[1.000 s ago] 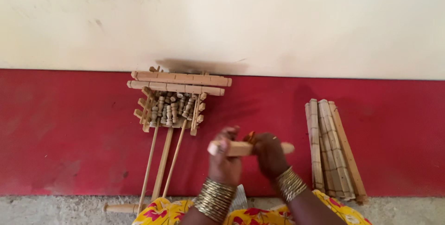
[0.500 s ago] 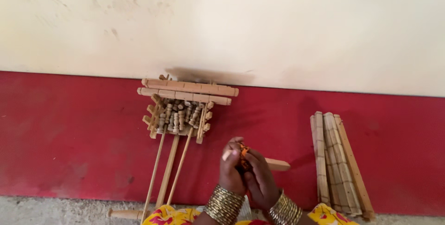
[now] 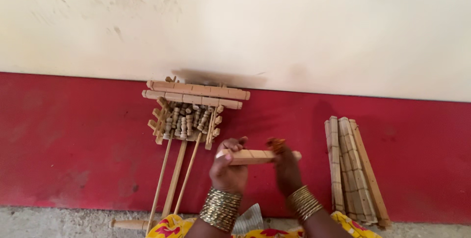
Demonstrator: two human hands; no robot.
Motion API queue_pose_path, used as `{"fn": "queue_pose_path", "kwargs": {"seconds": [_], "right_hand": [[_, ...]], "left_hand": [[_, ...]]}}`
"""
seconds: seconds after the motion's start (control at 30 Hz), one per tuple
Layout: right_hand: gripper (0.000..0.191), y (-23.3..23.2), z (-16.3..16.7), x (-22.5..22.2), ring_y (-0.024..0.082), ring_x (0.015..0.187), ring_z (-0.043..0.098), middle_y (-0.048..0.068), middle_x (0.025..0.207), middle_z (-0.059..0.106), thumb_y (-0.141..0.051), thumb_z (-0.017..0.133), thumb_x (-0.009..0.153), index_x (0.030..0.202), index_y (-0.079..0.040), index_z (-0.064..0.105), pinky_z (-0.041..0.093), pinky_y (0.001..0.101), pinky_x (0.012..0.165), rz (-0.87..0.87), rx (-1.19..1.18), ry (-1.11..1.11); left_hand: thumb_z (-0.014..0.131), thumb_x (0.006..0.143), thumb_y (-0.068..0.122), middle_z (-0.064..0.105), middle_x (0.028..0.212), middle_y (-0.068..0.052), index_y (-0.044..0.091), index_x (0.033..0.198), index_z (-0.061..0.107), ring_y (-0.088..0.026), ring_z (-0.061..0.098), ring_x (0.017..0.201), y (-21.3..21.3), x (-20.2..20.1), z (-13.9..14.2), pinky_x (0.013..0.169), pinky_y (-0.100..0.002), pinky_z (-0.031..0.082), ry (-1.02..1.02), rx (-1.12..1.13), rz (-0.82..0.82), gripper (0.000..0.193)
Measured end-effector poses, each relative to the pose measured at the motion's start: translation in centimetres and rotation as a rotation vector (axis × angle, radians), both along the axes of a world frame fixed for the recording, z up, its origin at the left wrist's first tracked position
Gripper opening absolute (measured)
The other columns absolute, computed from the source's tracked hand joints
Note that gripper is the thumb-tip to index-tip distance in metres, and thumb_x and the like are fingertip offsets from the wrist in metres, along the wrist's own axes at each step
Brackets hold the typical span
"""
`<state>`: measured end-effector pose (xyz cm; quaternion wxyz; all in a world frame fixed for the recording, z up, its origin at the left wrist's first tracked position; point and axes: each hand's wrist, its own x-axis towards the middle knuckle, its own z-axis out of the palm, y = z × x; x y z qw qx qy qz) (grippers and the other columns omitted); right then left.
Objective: The person sits on the floor and threads orange yarn through the holes of a wooden bar, working along its length, with a wooden bead-loom frame and a stack of similar bars beside them. They turn the bar over and reposition it to reach each hole.
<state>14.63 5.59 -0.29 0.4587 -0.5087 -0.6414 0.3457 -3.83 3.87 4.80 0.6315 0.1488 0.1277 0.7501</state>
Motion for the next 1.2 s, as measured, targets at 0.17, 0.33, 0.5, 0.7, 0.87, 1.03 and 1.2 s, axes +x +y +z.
{"fn": "queue_pose_path", "kwargs": {"seconds": [0.17, 0.33, 0.5, 0.7, 0.87, 1.03, 1.2], "right_hand": [[0.044, -4.6, 3.0, -3.5, 0.043, 0.113, 0.057, 0.03, 0.125, 0.057, -0.023, 0.054, 0.099, 0.135, 0.003, 0.051, 0.044, 0.052, 0.097, 0.114, 0.554, -0.42], [0.022, -0.9, 3.6, -0.4, 0.028, 0.09, 0.065, 0.011, 0.095, 0.066, -0.022, 0.062, 0.094, 0.112, -0.01, 0.062, 0.052, 0.0475, 0.086, 0.04, 0.229, -0.646], [0.034, 1.4, 2.8, 3.1, 0.032, 0.08, 0.067, 0.015, 0.095, 0.066, -0.022, 0.074, 0.084, 0.111, -0.004, 0.062, 0.056, 0.0467, 0.069, 0.006, 0.141, -0.598], [0.024, -0.1, 3.9, 0.9, 0.032, 0.09, 0.07, 0.015, 0.103, 0.07, -0.015, 0.067, 0.092, 0.115, -0.008, 0.066, 0.057, 0.046, 0.078, -0.072, 0.278, -0.602], [0.04, -2.1, 6.3, -1.9, 0.036, 0.092, 0.068, 0.019, 0.108, 0.068, -0.016, 0.066, 0.087, 0.123, -0.001, 0.059, 0.055, 0.0473, 0.077, 0.035, 0.505, -0.576], [0.042, -2.8, 6.9, -1.7, 0.028, 0.08, 0.07, 0.016, 0.091, 0.069, -0.041, 0.061, 0.095, 0.116, -0.005, 0.062, 0.057, 0.0414, 0.069, 0.249, -0.075, -0.445], [0.065, -2.4, 4.1, -0.2, 0.018, 0.065, 0.067, 0.01, 0.086, 0.07, -0.06, 0.048, 0.089, 0.133, -0.011, 0.051, 0.061, 0.0351, 0.058, 0.384, -0.367, -0.326]], "left_hand": [[0.076, 0.068, 0.029, 0.068, 0.094, -0.009, 0.012, 0.089, 0.064, -0.029, 0.058, 0.117, -1.2, 1.7, -0.4, 0.105, -0.052, 0.046, 0.076, -0.119, 0.026, 0.028], [0.074, 0.073, 0.03, 0.069, 0.086, -0.01, 0.009, 0.087, 0.067, -0.031, 0.064, 0.098, 0.2, -1.5, 0.8, 0.105, -0.049, 0.05, -0.021, 0.036, 0.266, 0.026], [0.075, 0.077, 0.032, 0.068, 0.084, -0.009, 0.008, 0.086, 0.068, -0.03, 0.068, 0.095, 0.7, -5.3, 2.0, 0.1, -0.043, 0.05, -0.035, 0.165, 0.316, 0.027], [0.055, 0.093, 0.056, 0.07, 0.093, -0.012, 0.007, 0.095, 0.065, -0.029, 0.067, 0.096, 0.2, -2.0, 2.4, 0.089, -0.044, 0.054, 0.045, -0.172, 0.254, 0.05], [0.045, 0.099, 0.062, 0.058, 0.1, -0.007, 0.01, 0.113, 0.052, -0.022, 0.058, 0.096, -1.3, 3.8, 0.9, 0.087, -0.038, 0.054, 0.229, -0.262, -0.123, 0.054], [0.046, 0.097, 0.061, 0.056, 0.096, -0.007, 0.012, 0.12, 0.043, -0.022, 0.059, 0.093, 0.0, 1.7, 0.0, 0.078, -0.041, 0.054, 0.325, -0.281, 0.029, 0.054], [0.038, 0.092, 0.07, 0.058, 0.085, -0.008, 0.016, 0.127, 0.043, -0.02, 0.06, 0.077, 1.3, 0.2, -0.7, 0.072, -0.037, 0.055, 0.466, -0.341, 0.168, 0.065]]}}
